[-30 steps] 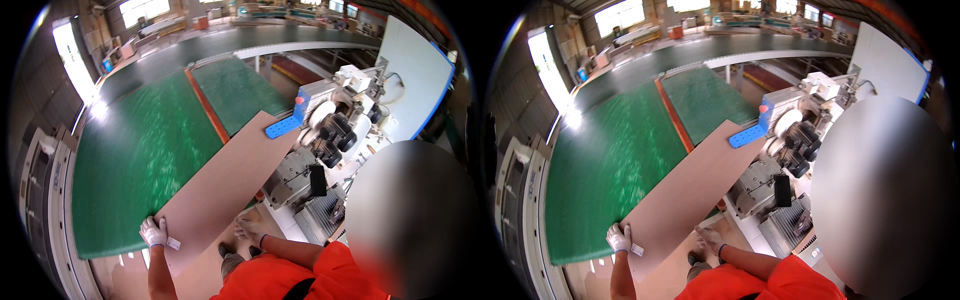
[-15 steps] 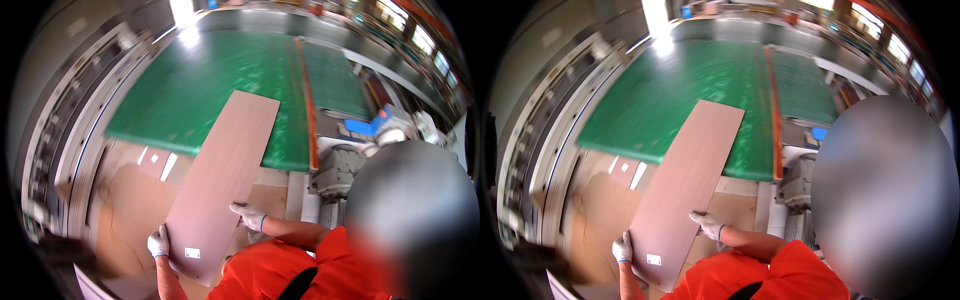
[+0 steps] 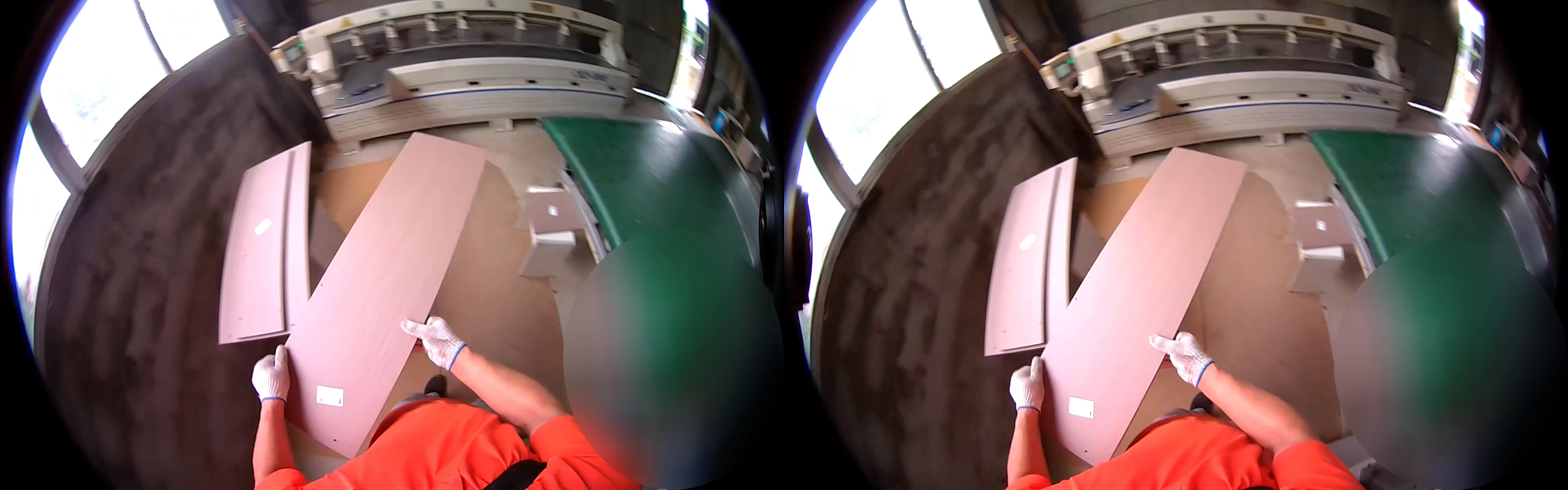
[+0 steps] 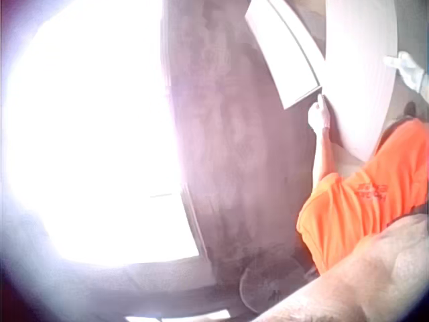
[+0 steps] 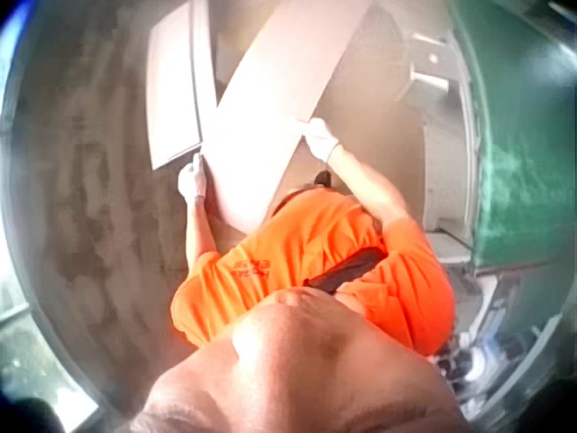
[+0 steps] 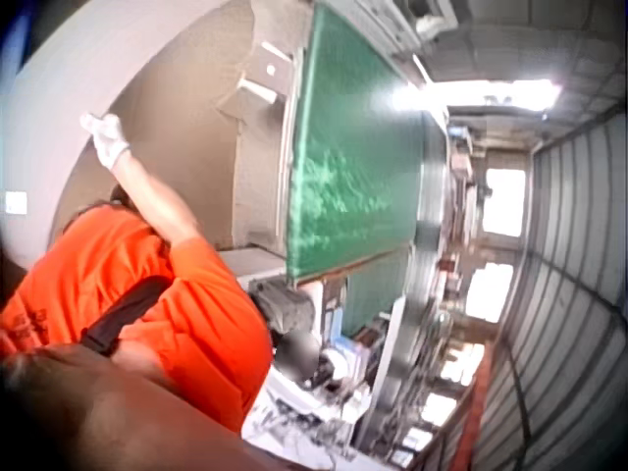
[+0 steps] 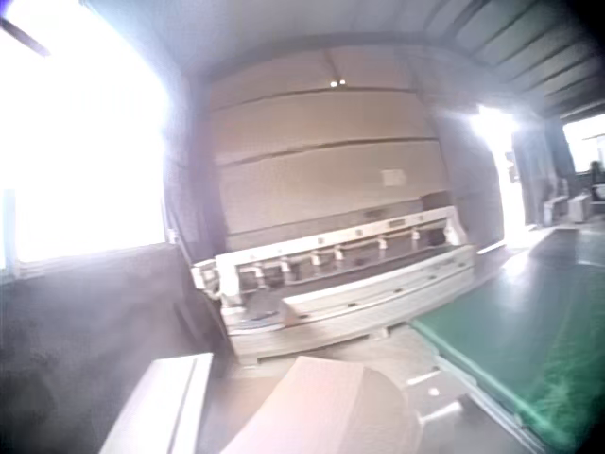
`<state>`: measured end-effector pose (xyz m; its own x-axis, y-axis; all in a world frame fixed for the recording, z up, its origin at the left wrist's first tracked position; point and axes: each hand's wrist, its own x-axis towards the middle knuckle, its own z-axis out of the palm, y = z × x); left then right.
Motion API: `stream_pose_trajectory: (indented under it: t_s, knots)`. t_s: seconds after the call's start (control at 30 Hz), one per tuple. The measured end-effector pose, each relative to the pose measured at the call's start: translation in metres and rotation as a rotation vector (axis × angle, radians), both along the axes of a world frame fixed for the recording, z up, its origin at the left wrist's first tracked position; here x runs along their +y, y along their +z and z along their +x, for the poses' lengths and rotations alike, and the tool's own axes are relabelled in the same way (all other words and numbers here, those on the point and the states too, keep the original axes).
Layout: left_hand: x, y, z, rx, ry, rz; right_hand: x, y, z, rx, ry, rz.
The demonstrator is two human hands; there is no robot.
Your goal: The person repeatedly picks up pink rectangular panels from a stack, places them on a green conveyor belt, and pushes them through a machine. After processing, the person stacks the panels and then uses a handheld tool to apply a line along the edges of the panels on a separate machine bed.
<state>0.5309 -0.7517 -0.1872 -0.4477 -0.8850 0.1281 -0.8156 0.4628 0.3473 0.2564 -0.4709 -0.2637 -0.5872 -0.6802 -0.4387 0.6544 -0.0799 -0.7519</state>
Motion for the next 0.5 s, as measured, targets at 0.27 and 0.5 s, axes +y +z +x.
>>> stream_pose_trajectory:
  t_s: [0.27,0.5]
  knots:
    - [0.008,-0.041,0.141,0.108,0.494,0.110,-0.165,-0.005,0.053,0.066,0.402,-0.016]
    - [-0.067,-0.054,0.177,0.156,0.465,0.096,-0.216,0.021,0.103,0.120,0.696,-0.021]
